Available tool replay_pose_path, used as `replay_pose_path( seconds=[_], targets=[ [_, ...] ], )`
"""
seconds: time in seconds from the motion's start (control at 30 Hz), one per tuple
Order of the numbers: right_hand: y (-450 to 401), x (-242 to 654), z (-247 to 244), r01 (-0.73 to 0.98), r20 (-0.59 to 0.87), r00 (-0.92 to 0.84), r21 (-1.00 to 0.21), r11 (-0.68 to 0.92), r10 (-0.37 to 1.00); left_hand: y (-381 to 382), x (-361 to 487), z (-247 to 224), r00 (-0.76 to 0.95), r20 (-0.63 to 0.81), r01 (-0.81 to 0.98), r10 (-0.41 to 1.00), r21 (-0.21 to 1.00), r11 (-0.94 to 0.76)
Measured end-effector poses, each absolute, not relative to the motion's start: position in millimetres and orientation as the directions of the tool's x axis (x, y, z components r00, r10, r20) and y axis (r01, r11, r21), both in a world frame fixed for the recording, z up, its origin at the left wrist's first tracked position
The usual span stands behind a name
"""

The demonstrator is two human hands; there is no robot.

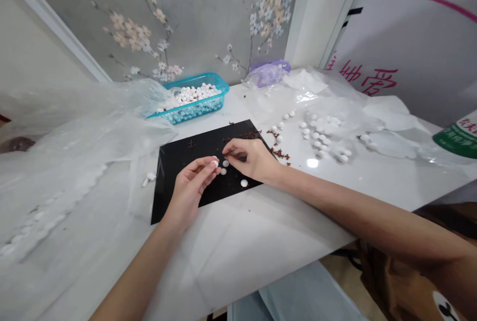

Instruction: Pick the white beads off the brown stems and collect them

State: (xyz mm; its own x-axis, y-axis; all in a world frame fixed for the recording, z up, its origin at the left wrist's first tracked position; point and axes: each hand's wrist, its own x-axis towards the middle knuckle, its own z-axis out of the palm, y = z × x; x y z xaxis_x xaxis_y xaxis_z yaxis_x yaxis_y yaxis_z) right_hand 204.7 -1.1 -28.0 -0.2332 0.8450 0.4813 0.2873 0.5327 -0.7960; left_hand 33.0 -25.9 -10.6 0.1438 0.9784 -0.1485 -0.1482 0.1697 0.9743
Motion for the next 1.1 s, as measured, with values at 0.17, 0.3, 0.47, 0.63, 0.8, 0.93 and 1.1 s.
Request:
replay_pose_path(
  seconds=[0.17, 0.3, 0.47, 0.63, 0.8, 0.93, 1.1],
  targets=[
    [0, 206, -28, 0.346, 0.496, -0.246, -0.757, 0.553, 0.833, -24, 33, -10, 0.116, -0.132, -0.147, 0.984, 0.978, 0.149],
    [1, 208, -27, 0.387, 0.525, -0.235, -0.721, 0.574, 0.818, -24, 34, -8, 0.111, -0.160, -0.155, 0.981, 0.972, 0.176],
    [-2, 208, -24, 0.428, 0.543, -0.205, -0.698, 0.574, 0.814, -24, 34, -8, 0.122, -0.204, -0.166, 0.971, 0.961, 0.223],
    [-1, 208, -22, 0.390, 0.521, -0.184, -0.740, 0.548, 0.834, -22, 33, -8, 0.113, -0.241, -0.219, 0.964, 0.940, 0.261],
    [-6, 208, -18, 0.381, 0.651, -0.229, -0.624, 0.682, 0.724, -21, 32, -6, 0.127, -0.268, -0.280, 0.955, 0.914, 0.293],
    [-14, 208, -14, 0.368, 0.696, -0.284, -0.556, 0.745, 0.660, -24, 34, -3, 0.216, -0.293, -0.287, 0.932, 0.893, 0.347],
    [-19, 207, -11, 0.380, 0.709, -0.294, -0.529, 0.759, 0.641, -26, 36, -2, 0.273, -0.318, -0.251, 0.908, 0.887, 0.387]
  ],
)
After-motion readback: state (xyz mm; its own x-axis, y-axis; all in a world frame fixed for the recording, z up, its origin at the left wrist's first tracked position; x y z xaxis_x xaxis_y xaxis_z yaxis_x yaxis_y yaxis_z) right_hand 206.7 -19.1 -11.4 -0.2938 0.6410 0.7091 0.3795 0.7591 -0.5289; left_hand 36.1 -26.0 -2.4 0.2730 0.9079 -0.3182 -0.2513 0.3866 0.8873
